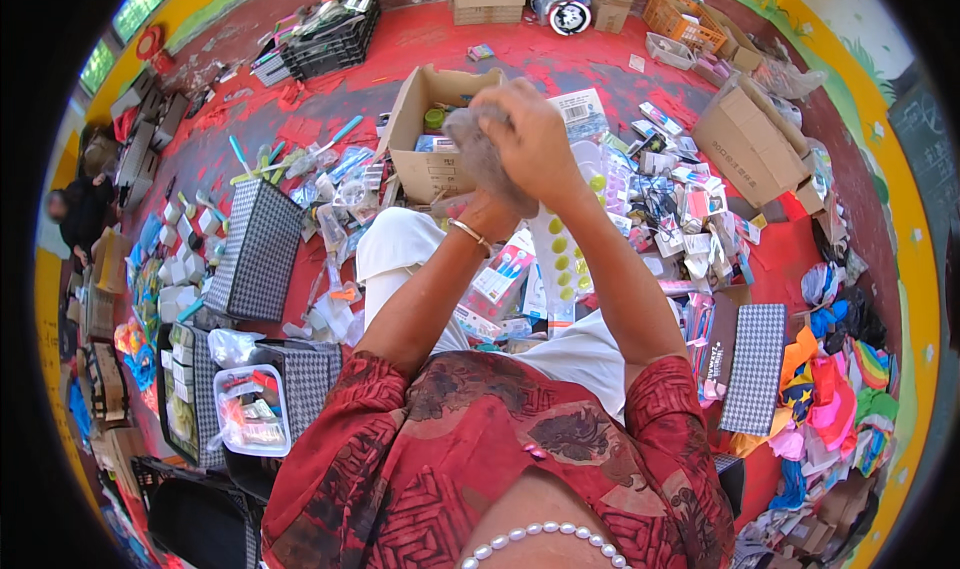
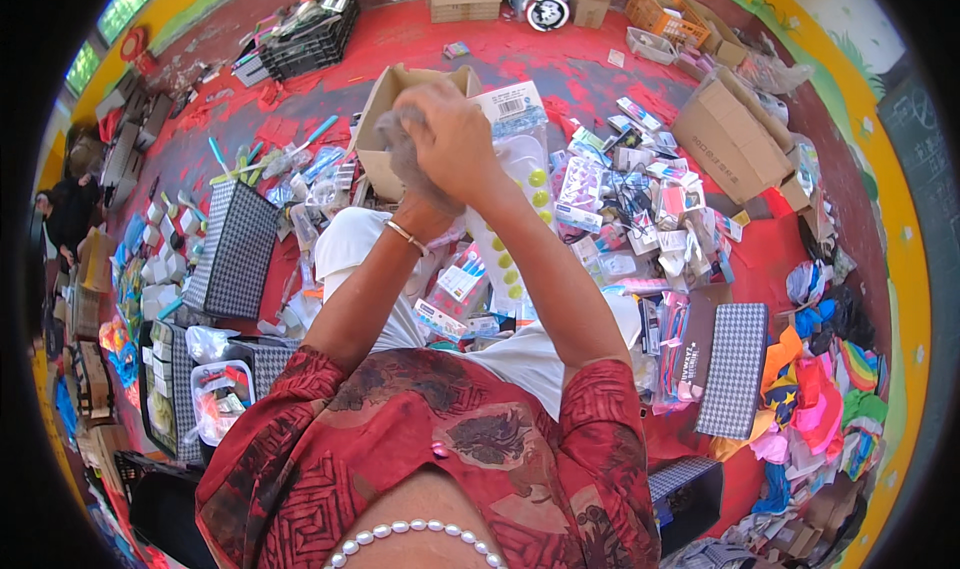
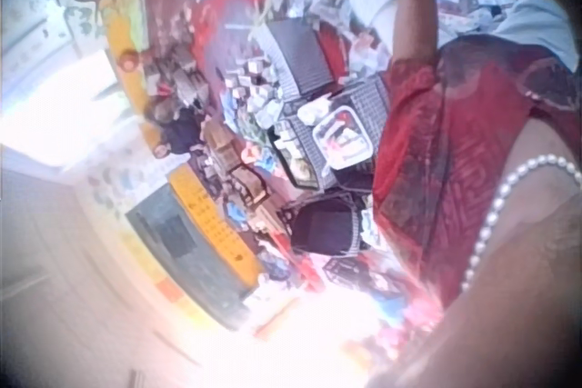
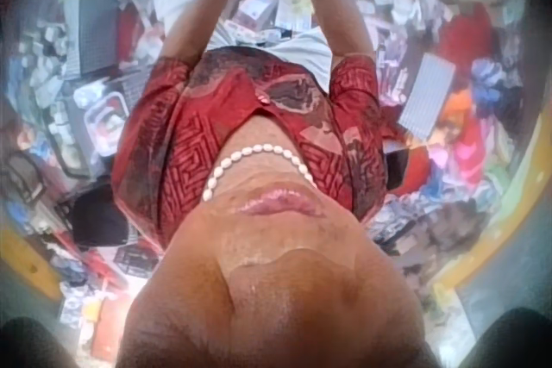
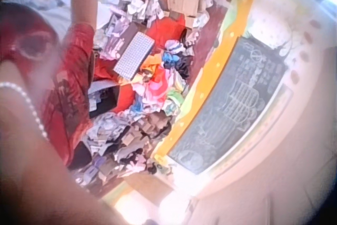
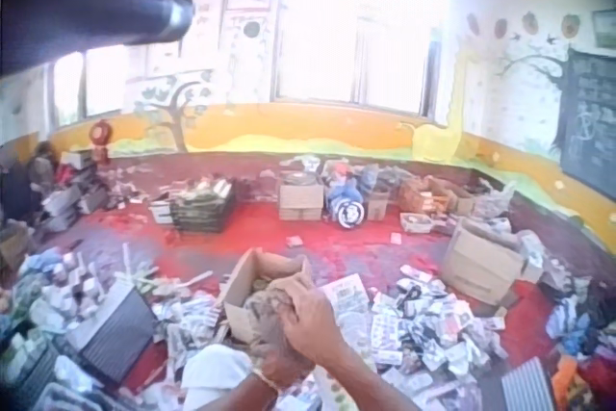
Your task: The person sits on the floor and sorts through various small packaged items, including plastic-wrapped yellow balls and boxed goods. They pick up items, inspect them, and place them into nearby containers or piles.
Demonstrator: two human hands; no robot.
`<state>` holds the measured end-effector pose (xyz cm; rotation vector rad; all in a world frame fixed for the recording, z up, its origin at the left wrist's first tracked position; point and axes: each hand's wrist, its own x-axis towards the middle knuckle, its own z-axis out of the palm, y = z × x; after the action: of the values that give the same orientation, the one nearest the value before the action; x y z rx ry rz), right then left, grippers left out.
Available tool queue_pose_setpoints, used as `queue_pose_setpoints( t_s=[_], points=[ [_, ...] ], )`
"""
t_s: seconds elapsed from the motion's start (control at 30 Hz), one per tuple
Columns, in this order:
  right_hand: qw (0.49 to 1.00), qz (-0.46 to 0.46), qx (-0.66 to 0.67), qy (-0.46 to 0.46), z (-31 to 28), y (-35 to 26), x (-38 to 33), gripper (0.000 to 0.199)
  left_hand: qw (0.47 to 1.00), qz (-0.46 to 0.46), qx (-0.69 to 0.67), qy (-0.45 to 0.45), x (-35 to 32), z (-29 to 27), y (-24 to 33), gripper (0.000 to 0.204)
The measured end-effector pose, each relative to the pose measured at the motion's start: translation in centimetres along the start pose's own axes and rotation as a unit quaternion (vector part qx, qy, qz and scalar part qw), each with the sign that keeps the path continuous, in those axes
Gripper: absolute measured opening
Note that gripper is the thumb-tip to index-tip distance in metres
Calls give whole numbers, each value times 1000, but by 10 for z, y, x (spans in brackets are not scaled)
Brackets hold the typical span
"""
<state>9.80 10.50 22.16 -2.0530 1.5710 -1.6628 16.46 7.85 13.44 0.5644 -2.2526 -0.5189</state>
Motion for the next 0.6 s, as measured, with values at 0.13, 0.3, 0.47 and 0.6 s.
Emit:
queue_pose_setpoints(
  t_s=[0.13, 0.3, 0.47, 0.6],
  points=[
    [986, 27, 101, 126, -31, -9, 24, 19, 954, -152, -257, -13, 0, -1, 7, 37],
    [933, 60, -119, 335, -82, 6, 16, 23, 684, -280, -674, -8, 12, -13, -5, 39],
    [945, 93, -287, 130, -91, 67, -12, 23, 562, -242, -791, -14, 18, -19, -10, 41],
    [933, 196, -257, 158, -131, 85, -22, 20, 609, -309, -729, -49, 20, -22, -5, 36]
  ],
)
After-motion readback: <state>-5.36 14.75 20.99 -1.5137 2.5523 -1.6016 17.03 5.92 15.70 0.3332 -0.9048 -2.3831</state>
